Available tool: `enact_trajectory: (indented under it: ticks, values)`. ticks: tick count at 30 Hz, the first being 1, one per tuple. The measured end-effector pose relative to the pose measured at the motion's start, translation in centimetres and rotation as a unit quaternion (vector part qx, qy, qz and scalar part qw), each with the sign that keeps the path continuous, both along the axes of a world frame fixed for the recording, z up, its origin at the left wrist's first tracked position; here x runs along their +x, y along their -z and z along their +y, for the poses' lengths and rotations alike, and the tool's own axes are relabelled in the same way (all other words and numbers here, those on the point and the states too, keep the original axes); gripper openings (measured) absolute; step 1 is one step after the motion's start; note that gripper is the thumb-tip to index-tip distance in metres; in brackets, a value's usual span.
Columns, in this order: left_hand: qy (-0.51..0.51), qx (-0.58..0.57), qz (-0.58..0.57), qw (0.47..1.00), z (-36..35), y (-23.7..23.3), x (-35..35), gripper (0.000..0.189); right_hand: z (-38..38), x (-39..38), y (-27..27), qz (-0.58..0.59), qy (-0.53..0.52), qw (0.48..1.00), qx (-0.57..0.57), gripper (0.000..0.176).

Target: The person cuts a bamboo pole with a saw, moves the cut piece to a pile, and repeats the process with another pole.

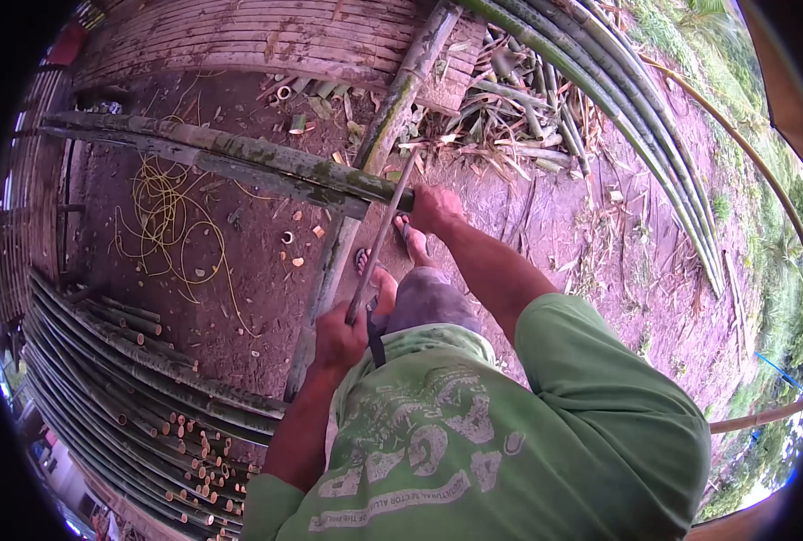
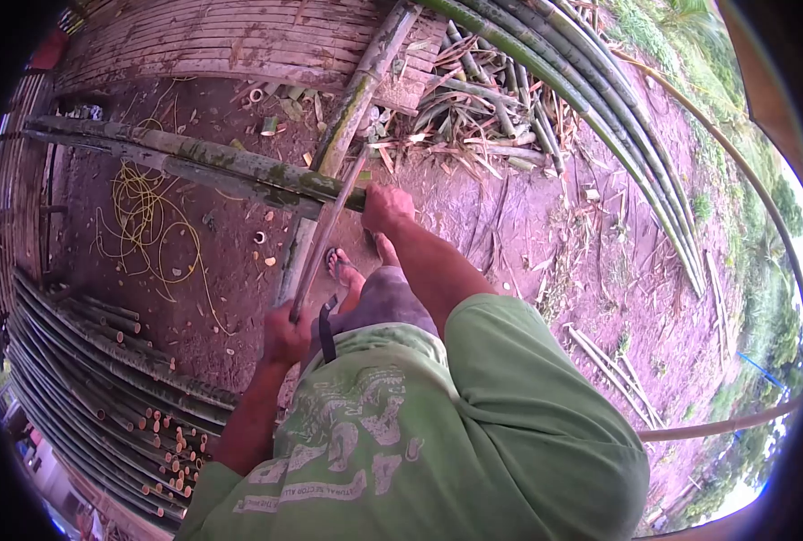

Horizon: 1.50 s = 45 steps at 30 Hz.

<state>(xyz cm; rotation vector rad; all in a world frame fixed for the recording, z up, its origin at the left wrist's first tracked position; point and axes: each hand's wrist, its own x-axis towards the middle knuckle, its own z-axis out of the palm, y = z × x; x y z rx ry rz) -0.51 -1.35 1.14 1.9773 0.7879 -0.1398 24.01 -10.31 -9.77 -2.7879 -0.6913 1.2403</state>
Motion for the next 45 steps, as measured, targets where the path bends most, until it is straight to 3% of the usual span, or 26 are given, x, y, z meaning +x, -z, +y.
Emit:
enact_trajectory:
  ticks: [4,9,12,15,18,21,24,25,27,31,33,36,38,41,43,45]
  values:
    - [-0.023,0.023,-0.098,0.995,-0.4,5.4,5.0,0.031,-0.1,0.3,-1.1,-0.004,-0.001,1.0,0.001,0.029]
    - [0.0,-0.006,0.066,0.998,0.1,-4.0,-2.6,0.025,0.1,0.1,-1.4,0.003,0.0,1.0,0.005,0.028]
    - [-0.006,0.014,0.003,1.0,0.0,-1.6,-1.1,0.03,-0.1,0.1,-0.8,-0.007,0.004,1.0,0.001,0.028]
    - [-0.008,0.014,-0.057,0.998,-0.3,5.7,7.4,0.031,-0.4,0.2,-0.3,-0.003,-0.009,1.0,0.001,0.027]
    - [-0.003,0.041,-0.043,0.998,-0.2,0.4,4.8,0.03,-0.3,1.2,-1.2,0.005,-0.018,1.0,0.002,0.026]
    - [0.016,0.008,0.075,0.997,0.3,-5.4,-1.1,0.026,0.1,0.8,-1.6,0.02,0.004,1.0,0.002,0.026]
    - [0.016,0.025,0.036,0.999,0.5,-3.2,1.2,0.027,-0.1,0.6,0.1,-0.003,0.007,1.0,0.016,0.027]
    - [0.027,0.024,0.027,0.999,0.6,0.1,3.7,0.029,-0.2,0.3,0.7,-0.014,0.004,1.0,0.022,0.028]
    - [-0.003,-0.018,-0.02,1.0,0.5,2.5,8.8,0.03,-0.6,1.4,2.0,-0.003,-0.017,1.0,0.012,0.031]
    - [0.018,0.02,0.017,0.999,0.3,-2.0,3.1,0.029,0.0,1.6,-0.2,-0.01,-0.012,1.0,0.011,0.027]
    - [0.035,0.008,0.113,0.993,0.8,-6.5,-0.5,0.028,-0.1,0.7,-0.1,0.006,0.005,1.0,0.014,0.027]
    - [0.031,0.001,0.1,0.995,1.0,-5.5,0.6,0.03,-0.3,0.8,0.6,-0.007,0.005,1.0,0.018,0.029]
    - [0.03,0.032,0.032,0.999,1.2,-0.6,5.0,0.032,-0.3,0.8,1.0,-0.008,0.003,1.0,0.012,0.031]
    - [-0.008,0.014,-0.032,0.999,0.5,1.2,7.7,0.031,-0.3,1.3,0.7,-0.001,-0.004,1.0,-0.002,0.03]
    - [0.024,0.055,0.0,0.998,0.8,-1.6,4.1,0.03,-0.1,1.4,0.1,-0.003,-0.004,1.0,0.006,0.03]
    - [0.027,0.019,0.078,0.996,1.1,-6.6,0.5,0.029,-0.2,0.9,0.2,0.013,0.001,1.0,0.002,0.029]
